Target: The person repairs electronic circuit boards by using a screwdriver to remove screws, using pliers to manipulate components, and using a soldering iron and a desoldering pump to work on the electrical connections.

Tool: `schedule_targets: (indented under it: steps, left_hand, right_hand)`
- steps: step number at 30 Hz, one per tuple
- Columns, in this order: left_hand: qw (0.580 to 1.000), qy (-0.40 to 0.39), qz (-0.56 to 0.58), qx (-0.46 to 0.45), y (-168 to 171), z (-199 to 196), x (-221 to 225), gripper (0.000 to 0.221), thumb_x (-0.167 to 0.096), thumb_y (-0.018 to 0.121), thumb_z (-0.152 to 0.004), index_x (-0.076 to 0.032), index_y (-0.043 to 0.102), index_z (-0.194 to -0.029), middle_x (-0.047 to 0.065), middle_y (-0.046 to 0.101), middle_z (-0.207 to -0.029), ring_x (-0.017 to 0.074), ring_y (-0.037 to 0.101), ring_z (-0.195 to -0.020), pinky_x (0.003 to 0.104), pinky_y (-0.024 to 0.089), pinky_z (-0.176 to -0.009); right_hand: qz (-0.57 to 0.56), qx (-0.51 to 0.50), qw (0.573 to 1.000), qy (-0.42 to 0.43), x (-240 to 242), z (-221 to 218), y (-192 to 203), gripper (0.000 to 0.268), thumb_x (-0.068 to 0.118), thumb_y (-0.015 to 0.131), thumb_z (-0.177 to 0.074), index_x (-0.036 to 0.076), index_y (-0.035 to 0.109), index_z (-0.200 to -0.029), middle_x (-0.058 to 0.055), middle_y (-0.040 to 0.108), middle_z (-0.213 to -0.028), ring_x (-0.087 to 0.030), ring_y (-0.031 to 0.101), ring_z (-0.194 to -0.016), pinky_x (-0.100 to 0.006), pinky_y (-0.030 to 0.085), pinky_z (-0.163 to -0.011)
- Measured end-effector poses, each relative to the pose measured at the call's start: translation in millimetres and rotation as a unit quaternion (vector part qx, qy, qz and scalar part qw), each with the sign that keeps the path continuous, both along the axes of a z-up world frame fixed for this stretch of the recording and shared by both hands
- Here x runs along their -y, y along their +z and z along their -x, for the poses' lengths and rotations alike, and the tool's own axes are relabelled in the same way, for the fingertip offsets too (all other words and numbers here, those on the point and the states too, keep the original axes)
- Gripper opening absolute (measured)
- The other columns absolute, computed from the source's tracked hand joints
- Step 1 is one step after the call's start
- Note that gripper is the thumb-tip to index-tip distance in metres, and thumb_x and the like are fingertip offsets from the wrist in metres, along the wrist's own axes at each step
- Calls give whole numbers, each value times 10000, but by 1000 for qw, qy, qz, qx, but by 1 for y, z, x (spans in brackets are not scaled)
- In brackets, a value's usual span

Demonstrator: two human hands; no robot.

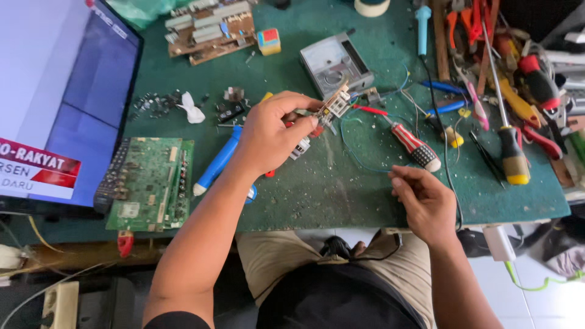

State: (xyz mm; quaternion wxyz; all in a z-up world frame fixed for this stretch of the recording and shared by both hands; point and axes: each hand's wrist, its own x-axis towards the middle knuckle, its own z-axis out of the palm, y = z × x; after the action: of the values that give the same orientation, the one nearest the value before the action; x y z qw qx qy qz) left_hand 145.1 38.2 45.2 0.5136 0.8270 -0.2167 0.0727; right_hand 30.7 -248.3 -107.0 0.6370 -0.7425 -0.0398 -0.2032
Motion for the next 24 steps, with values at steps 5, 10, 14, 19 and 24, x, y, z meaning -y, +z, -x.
schedule_targets:
  steps: [5, 10, 14, 19, 24]
  left_hand:
    - [995, 63, 31, -69, 3, -15, -1, 288, -308, 792, -805, -247, 868, -1075, -81, 800, -882, 71, 681, -750, 297, 577, -670]
    - [978, 25, 158, -137, 7, -3, 10, 343, -243, 809, -820, -84, 854, -1121, 73, 827, -950, 114, 674, -818, 315, 589, -783]
    - [978, 27, 173, -115, 9, -11, 0, 265, -221, 805, -840, -117, 851, -1079, 25, 815, -926, 78, 691, -874, 279, 592, -798]
    - [990, 22, 115, -78, 16, -7, -21, 250, -192, 729, -933, -83, 830, -1134, -30, 807, -1000, 60, 663, -905, 275, 541, -838]
    - [990, 33, 119, -64, -2, -3, -27, 219, -191, 766, -951, -54, 810, -1116, -21, 751, -928, 67, 615, -818, 256, 521, -744]
  right_hand:
    - [-13, 7, 1000, -17, -8, -7, 9, 224, -70, 708, -988, -67, 765, -1204, -188, 790, -986, -158, 699, -736, -279, 579, -643]
    - [46, 8, 998, -39, -18, -4, 37, 200, -37, 786, -960, -34, 804, -1159, -174, 771, -889, -191, 699, -718, -370, 607, -695]
    - [165, 6, 985, -56, -14, -16, 32, 180, 66, 846, -984, 78, 839, -1163, -107, 771, -861, -186, 707, -733, -362, 574, -702]
    - [331, 18, 943, 41, -32, -16, 42, 141, 137, 754, -1033, 83, 821, -1145, -75, 780, -1055, -252, 706, -975, -371, 539, -851]
    - [433, 74, 897, 61, -52, -44, 19, 258, 166, 748, -1038, 92, 792, -1281, -114, 670, -1109, -346, 630, -958, -460, 536, -854]
